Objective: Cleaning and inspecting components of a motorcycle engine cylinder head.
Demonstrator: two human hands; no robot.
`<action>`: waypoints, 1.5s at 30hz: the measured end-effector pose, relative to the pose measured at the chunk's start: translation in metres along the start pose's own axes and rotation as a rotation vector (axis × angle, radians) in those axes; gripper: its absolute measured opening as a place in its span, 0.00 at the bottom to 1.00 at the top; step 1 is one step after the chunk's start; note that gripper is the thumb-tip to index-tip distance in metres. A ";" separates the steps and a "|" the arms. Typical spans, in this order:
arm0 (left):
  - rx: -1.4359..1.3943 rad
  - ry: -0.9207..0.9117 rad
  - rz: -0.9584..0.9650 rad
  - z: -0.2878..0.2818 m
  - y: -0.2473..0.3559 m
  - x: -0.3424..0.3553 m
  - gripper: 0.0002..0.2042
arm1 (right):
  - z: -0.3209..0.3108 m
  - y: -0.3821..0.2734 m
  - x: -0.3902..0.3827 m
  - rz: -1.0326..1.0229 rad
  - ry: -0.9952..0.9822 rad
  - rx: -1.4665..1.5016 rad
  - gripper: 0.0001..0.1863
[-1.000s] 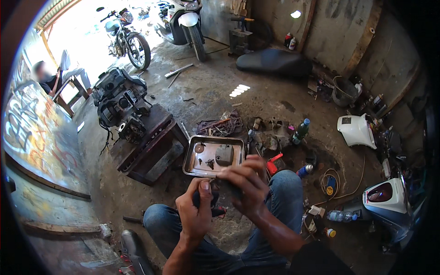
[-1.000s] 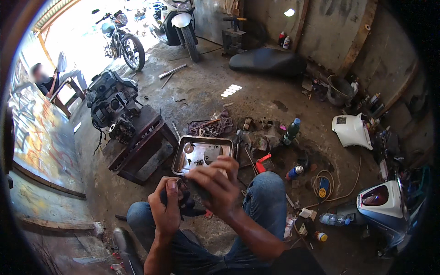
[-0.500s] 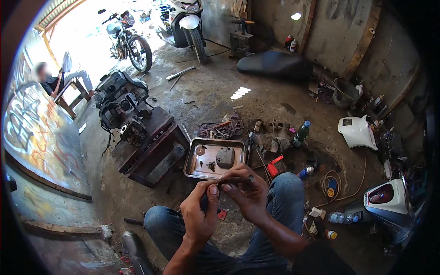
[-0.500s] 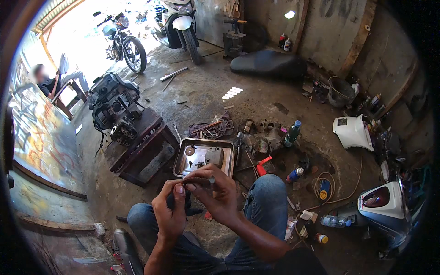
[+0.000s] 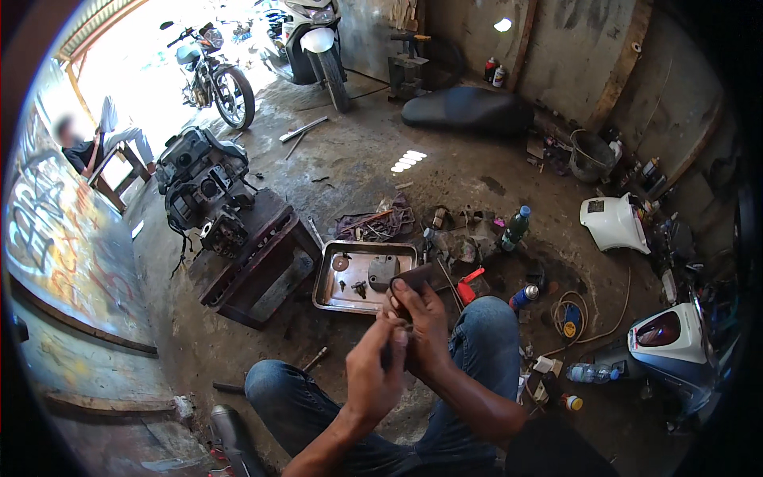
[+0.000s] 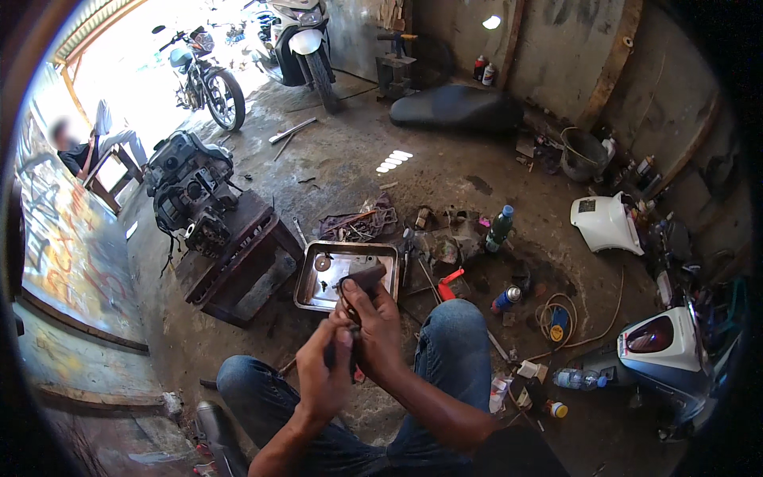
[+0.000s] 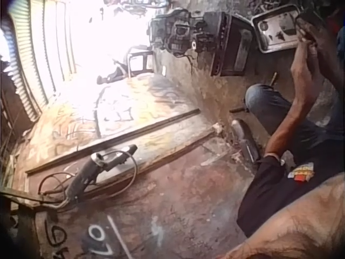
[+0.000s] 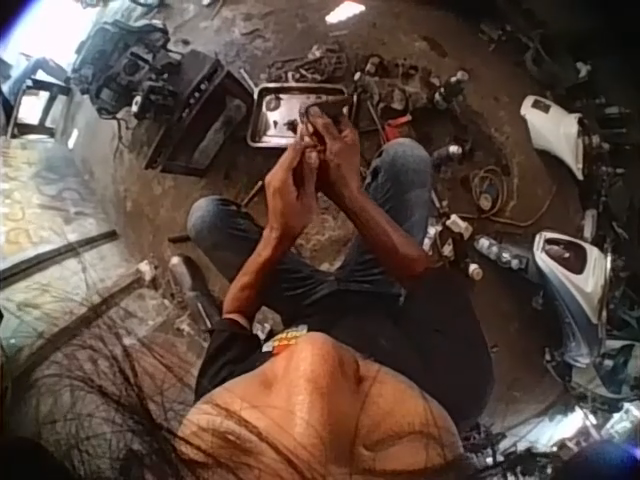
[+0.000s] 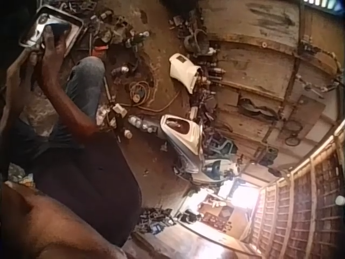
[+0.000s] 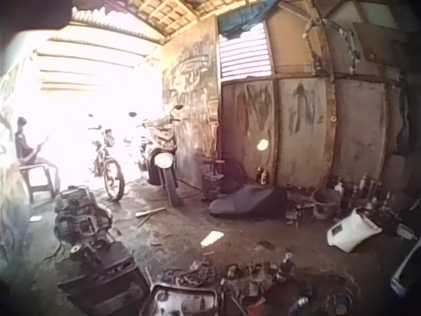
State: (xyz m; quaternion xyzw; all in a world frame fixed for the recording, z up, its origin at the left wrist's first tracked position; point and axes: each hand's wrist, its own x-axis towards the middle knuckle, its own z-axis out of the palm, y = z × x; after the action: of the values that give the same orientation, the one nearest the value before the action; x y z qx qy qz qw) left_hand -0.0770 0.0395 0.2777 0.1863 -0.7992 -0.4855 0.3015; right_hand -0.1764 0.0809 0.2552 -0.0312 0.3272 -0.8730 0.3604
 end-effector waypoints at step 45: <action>-0.070 0.146 0.028 0.008 -0.019 0.006 0.10 | 0.005 -0.024 -0.010 0.216 -0.279 0.300 0.16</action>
State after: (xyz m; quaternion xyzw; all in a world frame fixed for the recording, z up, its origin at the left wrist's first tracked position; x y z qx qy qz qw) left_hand -0.0864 0.0324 0.2600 0.1990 -0.7602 -0.4941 0.3720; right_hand -0.1821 0.0967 0.2754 -0.0625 0.1424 -0.8554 0.4941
